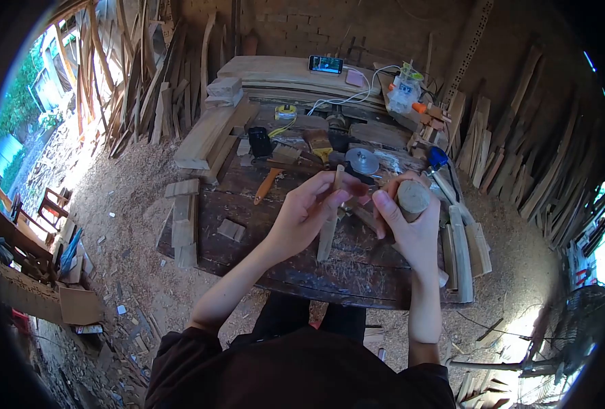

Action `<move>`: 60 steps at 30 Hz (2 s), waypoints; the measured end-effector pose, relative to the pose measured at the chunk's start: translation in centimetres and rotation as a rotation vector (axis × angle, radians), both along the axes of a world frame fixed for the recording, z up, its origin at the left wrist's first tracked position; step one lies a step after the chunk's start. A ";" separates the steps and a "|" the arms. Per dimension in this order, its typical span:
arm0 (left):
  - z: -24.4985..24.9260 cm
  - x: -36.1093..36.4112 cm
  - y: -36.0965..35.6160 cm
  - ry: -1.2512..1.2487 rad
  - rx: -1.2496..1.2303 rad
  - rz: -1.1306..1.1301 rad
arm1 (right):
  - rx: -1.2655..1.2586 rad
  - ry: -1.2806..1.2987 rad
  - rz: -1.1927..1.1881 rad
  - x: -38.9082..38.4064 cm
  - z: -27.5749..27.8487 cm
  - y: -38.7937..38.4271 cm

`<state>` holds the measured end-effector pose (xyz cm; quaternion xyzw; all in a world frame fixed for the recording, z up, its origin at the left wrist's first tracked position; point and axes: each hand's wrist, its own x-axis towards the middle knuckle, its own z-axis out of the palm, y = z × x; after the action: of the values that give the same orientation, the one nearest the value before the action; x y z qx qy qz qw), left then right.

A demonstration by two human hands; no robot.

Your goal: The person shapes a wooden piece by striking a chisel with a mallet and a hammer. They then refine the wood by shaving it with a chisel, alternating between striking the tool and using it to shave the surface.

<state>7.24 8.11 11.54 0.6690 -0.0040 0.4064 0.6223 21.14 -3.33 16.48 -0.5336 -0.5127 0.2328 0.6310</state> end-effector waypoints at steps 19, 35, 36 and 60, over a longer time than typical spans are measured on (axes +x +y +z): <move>2.1 -0.7 -0.6 -0.076 0.074 0.152 | -0.043 0.051 0.115 0.8 -2.7 1.7; 1.4 -1.0 0.8 -0.065 0.377 0.388 | -0.061 0.076 0.107 1.2 -4.0 2.1; 0.9 -0.9 1.1 -0.086 0.372 0.341 | -0.061 0.077 0.104 1.2 -4.1 2.1; -10.7 1.3 -3.5 0.253 -0.435 0.094 | 0.471 0.250 0.097 1.3 2.6 -0.6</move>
<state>8.51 4.63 0.83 0.5645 0.1926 0.3391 0.7275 22.41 -3.98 19.05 -0.3141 -0.4959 0.2012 0.7842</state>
